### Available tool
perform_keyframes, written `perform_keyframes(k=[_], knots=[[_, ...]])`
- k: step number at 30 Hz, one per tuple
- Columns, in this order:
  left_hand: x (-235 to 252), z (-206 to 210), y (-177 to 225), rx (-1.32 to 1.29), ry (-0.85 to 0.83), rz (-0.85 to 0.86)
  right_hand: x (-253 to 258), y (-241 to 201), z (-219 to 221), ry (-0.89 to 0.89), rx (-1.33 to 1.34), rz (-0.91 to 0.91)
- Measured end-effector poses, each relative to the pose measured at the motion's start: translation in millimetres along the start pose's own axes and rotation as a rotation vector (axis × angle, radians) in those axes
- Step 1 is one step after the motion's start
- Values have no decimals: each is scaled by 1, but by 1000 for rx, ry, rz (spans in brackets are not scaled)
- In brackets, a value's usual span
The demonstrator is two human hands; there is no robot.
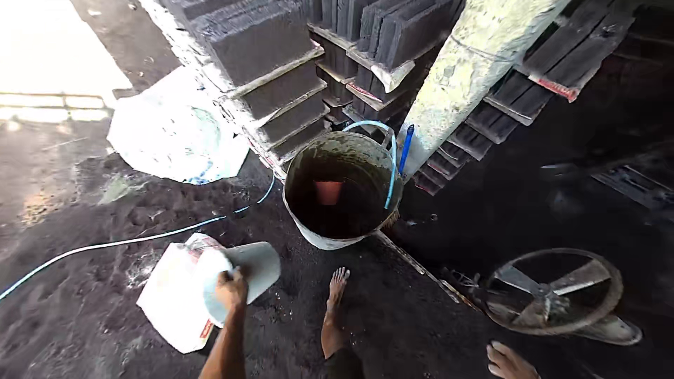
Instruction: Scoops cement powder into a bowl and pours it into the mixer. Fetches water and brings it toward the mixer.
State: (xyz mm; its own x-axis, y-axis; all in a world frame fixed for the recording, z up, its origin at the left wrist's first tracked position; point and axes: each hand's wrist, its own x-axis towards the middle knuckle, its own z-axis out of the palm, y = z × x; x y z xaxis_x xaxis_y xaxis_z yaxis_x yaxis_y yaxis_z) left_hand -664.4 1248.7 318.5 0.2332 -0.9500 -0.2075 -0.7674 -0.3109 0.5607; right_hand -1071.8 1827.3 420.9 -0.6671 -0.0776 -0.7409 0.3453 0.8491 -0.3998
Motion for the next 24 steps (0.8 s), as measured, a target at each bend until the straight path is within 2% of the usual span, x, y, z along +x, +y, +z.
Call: perform_keyframes(k=[3,5,7,9,11,13,15,17,20,22,24], knots=[[102,8,-6,82,47,-86,31,-94,40,-104,-99,-81],[151,25,10,69,60,-142,54,-166,81,-212,13,-149],[181,57,35,-40,14,-145,88,-234,144,-361,129,-227],[200,105,73,-217,-134,-72,145,-304,224,-516,118,-309],[205,157,125,-362,-331,-19,218,-371,307,-614,77,-284],[217,204,178,-376,-463,55,293,-426,383,-572,111,-131],[240,244,228,-257,-539,201,361,-476,441,-424,73,-120],[261,277,259,-7,-527,330,424,-514,486,-225,-150,-328],[271,290,261,238,-350,538,510,-536,551,-30,-403,-658],[271,291,261,292,-308,587,544,-532,576,-30,-532,-738],[269,290,260,292,-306,580,545,-519,583,-55,-542,-700]])
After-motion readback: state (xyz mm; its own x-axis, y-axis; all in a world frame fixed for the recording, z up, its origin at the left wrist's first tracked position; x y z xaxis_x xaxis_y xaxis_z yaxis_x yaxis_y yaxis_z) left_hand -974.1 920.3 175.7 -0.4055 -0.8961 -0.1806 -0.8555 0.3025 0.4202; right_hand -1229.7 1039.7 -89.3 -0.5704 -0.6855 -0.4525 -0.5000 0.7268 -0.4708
